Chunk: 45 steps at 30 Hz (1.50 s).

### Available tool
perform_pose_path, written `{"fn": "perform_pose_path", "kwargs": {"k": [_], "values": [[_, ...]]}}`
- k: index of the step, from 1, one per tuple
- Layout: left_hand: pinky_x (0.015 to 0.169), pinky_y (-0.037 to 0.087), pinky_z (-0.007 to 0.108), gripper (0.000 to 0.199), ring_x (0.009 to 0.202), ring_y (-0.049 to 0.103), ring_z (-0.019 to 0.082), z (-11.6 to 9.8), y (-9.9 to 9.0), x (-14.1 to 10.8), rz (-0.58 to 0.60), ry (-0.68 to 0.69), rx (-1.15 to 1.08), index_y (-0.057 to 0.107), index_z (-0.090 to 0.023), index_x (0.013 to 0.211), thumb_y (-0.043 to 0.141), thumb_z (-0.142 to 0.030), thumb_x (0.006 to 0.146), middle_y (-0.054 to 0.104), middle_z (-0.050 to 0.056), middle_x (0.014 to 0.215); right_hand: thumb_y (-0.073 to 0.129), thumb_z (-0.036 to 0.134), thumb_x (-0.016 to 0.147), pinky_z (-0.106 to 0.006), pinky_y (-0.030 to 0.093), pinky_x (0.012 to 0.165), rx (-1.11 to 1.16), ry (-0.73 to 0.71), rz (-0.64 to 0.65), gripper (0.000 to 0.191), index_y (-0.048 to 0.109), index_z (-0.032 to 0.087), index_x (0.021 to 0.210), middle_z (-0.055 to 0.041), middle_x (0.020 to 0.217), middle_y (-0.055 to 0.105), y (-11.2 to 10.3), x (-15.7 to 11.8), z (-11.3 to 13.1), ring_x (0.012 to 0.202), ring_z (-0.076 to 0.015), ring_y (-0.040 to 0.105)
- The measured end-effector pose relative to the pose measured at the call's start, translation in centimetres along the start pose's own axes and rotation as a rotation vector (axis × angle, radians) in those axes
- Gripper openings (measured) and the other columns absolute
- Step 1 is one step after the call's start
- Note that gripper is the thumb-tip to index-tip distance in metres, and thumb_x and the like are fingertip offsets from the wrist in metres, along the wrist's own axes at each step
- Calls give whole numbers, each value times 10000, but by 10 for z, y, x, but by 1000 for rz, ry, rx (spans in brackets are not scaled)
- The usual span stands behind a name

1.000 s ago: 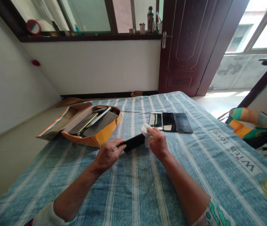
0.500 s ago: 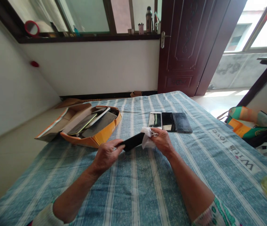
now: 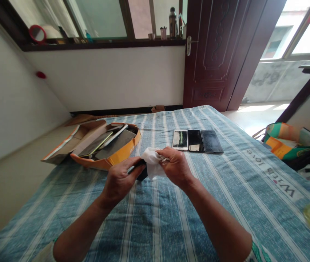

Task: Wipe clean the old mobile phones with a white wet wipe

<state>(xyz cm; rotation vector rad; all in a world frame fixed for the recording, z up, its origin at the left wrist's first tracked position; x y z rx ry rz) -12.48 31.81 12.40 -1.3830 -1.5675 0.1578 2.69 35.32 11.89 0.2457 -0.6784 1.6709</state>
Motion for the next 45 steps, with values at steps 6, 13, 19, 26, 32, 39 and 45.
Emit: {"fn": "perform_pose_path", "kwargs": {"k": [6, 13, 19, 26, 32, 39, 45], "values": [[756, 531, 270, 161, 787, 692, 178, 8, 0, 0, 32, -43, -8, 695, -191, 929, 569, -241, 842, 743, 38, 879, 567, 167, 738, -239, 457, 600, 89, 104, -6, 208, 756, 195, 819, -1, 709, 673, 11, -5, -17, 647, -139, 601], [719, 539, 255, 148, 720, 677, 161, 11, -9, -1, -47, -162, -127, 696, -189, 852, 608, -304, 818, 728, 18, 799, 532, 138, 733, -294, 500, 648, -55, 108, -208, 262, 741, 178, 886, -43, 817, 714, -27, 0, -26, 720, -186, 640], [675, 559, 240, 189, 707, 687, 161, 26, 1, -10, -110, -353, -421, 689, -177, 872, 664, -335, 771, 724, 5, 781, 416, 40, 788, -304, 524, 682, -493, -264, -256, 297, 679, 160, 855, -116, 1013, 654, -23, -9, 35, 857, -198, 621], [660, 553, 233, 171, 707, 681, 158, 25, 10, -8, 1, -360, -495, 689, -166, 884, 663, -284, 763, 725, 11, 787, 433, 24, 692, -378, 519, 829, -501, -341, -143, 338, 635, 153, 932, -121, 982, 655, 6, -16, 51, 947, -246, 610], [683, 559, 255, 192, 738, 692, 178, 18, 8, -2, 135, -342, -459, 691, -150, 902, 656, -274, 760, 732, 25, 813, 447, 26, 730, -317, 521, 767, -371, -283, -49, 363, 629, 175, 1006, -88, 974, 655, 8, -13, 44, 881, -197, 619], [703, 544, 241, 195, 767, 687, 171, 5, 0, 0, 190, -279, -346, 708, -161, 930, 614, -254, 787, 740, 12, 838, 380, 16, 838, -310, 529, 793, -425, -450, -92, 350, 630, 131, 1056, -114, 997, 657, 20, -27, 71, 950, -200, 610], [670, 515, 226, 177, 734, 657, 157, -5, 0, 2, 277, -254, -275, 701, -151, 855, 588, -280, 813, 717, 7, 782, 372, 30, 879, -313, 532, 778, -428, -505, -126, 323, 635, 104, 1051, -127, 973, 663, 23, -31, 76, 931, -202, 613]]}}
Point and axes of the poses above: each hand's wrist, its own x-axis towards the middle knuckle, its own y-axis out of the palm, z = x × y, the point moved 10 cm from there along x, towards the middle knuckle
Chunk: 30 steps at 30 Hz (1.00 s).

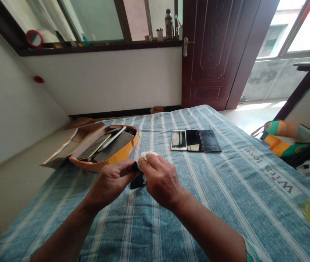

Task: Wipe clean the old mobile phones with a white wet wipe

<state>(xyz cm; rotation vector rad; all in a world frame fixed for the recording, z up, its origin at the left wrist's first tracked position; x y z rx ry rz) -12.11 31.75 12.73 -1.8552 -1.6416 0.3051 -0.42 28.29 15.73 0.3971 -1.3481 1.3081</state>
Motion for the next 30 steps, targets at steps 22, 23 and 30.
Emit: {"fn": "perform_pose_path", "kwargs": {"k": [22, 23, 30], "values": [[712, 543, 241, 223, 775, 692, 181, 17, 6, 2, -111, 26, -139, 705, -139, 971, 632, -248, 792, 736, 31, 849, 410, 31, 834, -340, 530, 737, 36, 129, -49, 300, 678, 114, 942, -117, 914, 665, -12, 4, -29, 840, -198, 606], [710, 544, 242, 223, 777, 693, 183, 18, 7, 2, -99, 18, -137, 705, -139, 971, 629, -250, 793, 736, 32, 845, 400, 27, 832, -339, 532, 726, 33, 126, -40, 308, 676, 106, 946, -122, 911, 664, -10, 4, -29, 831, -199, 604], [708, 534, 222, 160, 732, 691, 157, -3, -15, -3, -199, 107, 75, 711, -167, 901, 652, -259, 785, 738, 15, 835, 394, 27, 845, -338, 534, 758, 93, 72, -29, 311, 659, 100, 990, -125, 917, 659, -2, 1, -20, 898, -207, 603]]}}
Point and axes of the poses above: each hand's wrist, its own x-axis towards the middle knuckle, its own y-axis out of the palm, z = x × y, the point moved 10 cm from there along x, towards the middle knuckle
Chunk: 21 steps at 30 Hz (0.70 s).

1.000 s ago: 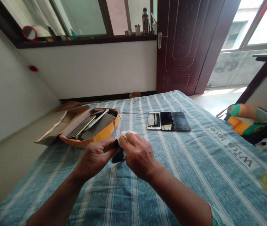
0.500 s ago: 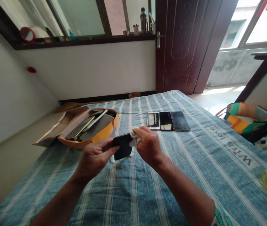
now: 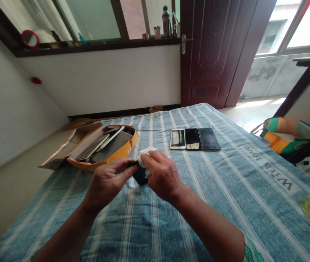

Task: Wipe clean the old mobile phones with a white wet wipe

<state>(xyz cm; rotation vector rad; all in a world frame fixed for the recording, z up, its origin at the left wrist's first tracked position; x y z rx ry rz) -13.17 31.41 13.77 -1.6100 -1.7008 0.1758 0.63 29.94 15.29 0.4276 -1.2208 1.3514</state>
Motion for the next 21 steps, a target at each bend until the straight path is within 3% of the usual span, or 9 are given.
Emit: {"fn": "perform_pose_path", "kwargs": {"k": [4, 10, 16, 21], "values": [[700, 527, 214, 148, 718, 689, 148, -13, -6, 1, -26, 82, 59, 712, -171, 886, 630, -267, 809, 740, 13, 816, 421, 44, 846, -332, 533, 766, 60, 39, -23, 296, 656, 108, 1013, -121, 925, 662, 2, -3, -3, 887, -200, 614], [658, 510, 207, 149, 686, 675, 139, -13, -5, 4, 5, 96, 101, 705, -162, 837, 608, -274, 824, 730, 9, 777, 459, 38, 784, -256, 498, 656, 172, 209, -69, 343, 660, 146, 1040, -51, 822, 636, 6, -12, -28, 722, -144, 595], [640, 503, 209, 168, 650, 655, 135, -6, -7, 5, 31, 37, 110, 705, -160, 836, 605, -295, 818, 714, -2, 727, 419, -13, 677, -217, 365, 554, 149, 391, 71, 256, 600, 168, 666, 13, 636, 512, 27, -24, -48, 592, -110, 483], [664, 514, 228, 187, 683, 667, 153, -5, -9, 5, 38, -1, 89, 711, -160, 845, 602, -308, 809, 728, 12, 759, 421, -8, 662, -214, 320, 547, 121, 456, 155, 221, 519, 176, 591, 22, 618, 478, 41, -38, -58, 571, -105, 444]]}}
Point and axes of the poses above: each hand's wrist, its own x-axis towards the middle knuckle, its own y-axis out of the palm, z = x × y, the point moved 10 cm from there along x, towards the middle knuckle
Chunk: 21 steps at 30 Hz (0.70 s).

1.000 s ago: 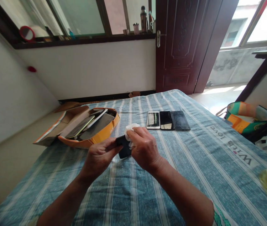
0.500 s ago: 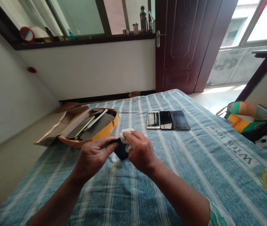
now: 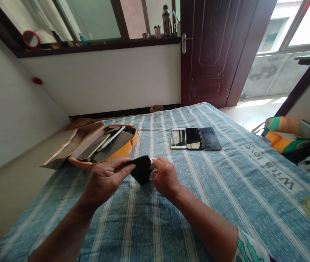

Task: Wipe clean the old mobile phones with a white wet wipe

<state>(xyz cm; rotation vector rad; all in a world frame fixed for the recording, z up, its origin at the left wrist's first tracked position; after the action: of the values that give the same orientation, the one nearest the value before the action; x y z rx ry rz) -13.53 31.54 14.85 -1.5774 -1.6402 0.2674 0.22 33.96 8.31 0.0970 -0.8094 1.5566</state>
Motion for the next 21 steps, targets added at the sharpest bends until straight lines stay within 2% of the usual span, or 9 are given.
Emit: {"fn": "perform_pose_path", "kwargs": {"k": [5, 8, 13, 16, 21], "values": [[645, 505, 221, 190, 669, 660, 147, -1, 1, 0, 1, -1, 2, 715, -153, 839, 601, -302, 809, 721, 13, 741, 434, 4, 680, -220, 286, 524, -37, 100, 76, 228, 479, 175, 535, 18, 595, 470, 9, -3, -14, 548, -105, 426], [648, 504, 222, 192, 670, 657, 145, 0, 2, 0, 3, -4, 4, 713, -153, 854, 603, -304, 810, 722, 13, 749, 422, -2, 685, -215, 313, 541, 18, 71, 28, 232, 523, 178, 578, 20, 610, 479, -1, 1, -2, 568, -107, 446], [636, 502, 212, 177, 651, 653, 137, -1, 3, 0, 10, 7, -9, 705, -157, 836, 601, -298, 809, 719, 3, 732, 425, 16, 709, -222, 391, 610, 109, -44, -74, 269, 628, 185, 759, -6, 722, 552, -19, 6, 26, 666, -130, 509], [626, 499, 210, 170, 630, 647, 134, -1, 1, 0, 0, 3, 0, 703, -163, 818, 604, -300, 805, 714, -4, 709, 417, 5, 687, -228, 405, 634, 112, -16, -56, 307, 634, 185, 808, -7, 740, 557, -12, 3, 21, 676, -133, 516], [629, 499, 216, 184, 643, 654, 144, 2, 0, 0, -6, -19, -10, 705, -157, 830, 601, -308, 809, 717, 3, 710, 401, 8, 674, -227, 378, 609, 71, 51, -3, 275, 600, 183, 749, 2, 705, 523, 3, -4, 3, 655, -132, 503]]}}
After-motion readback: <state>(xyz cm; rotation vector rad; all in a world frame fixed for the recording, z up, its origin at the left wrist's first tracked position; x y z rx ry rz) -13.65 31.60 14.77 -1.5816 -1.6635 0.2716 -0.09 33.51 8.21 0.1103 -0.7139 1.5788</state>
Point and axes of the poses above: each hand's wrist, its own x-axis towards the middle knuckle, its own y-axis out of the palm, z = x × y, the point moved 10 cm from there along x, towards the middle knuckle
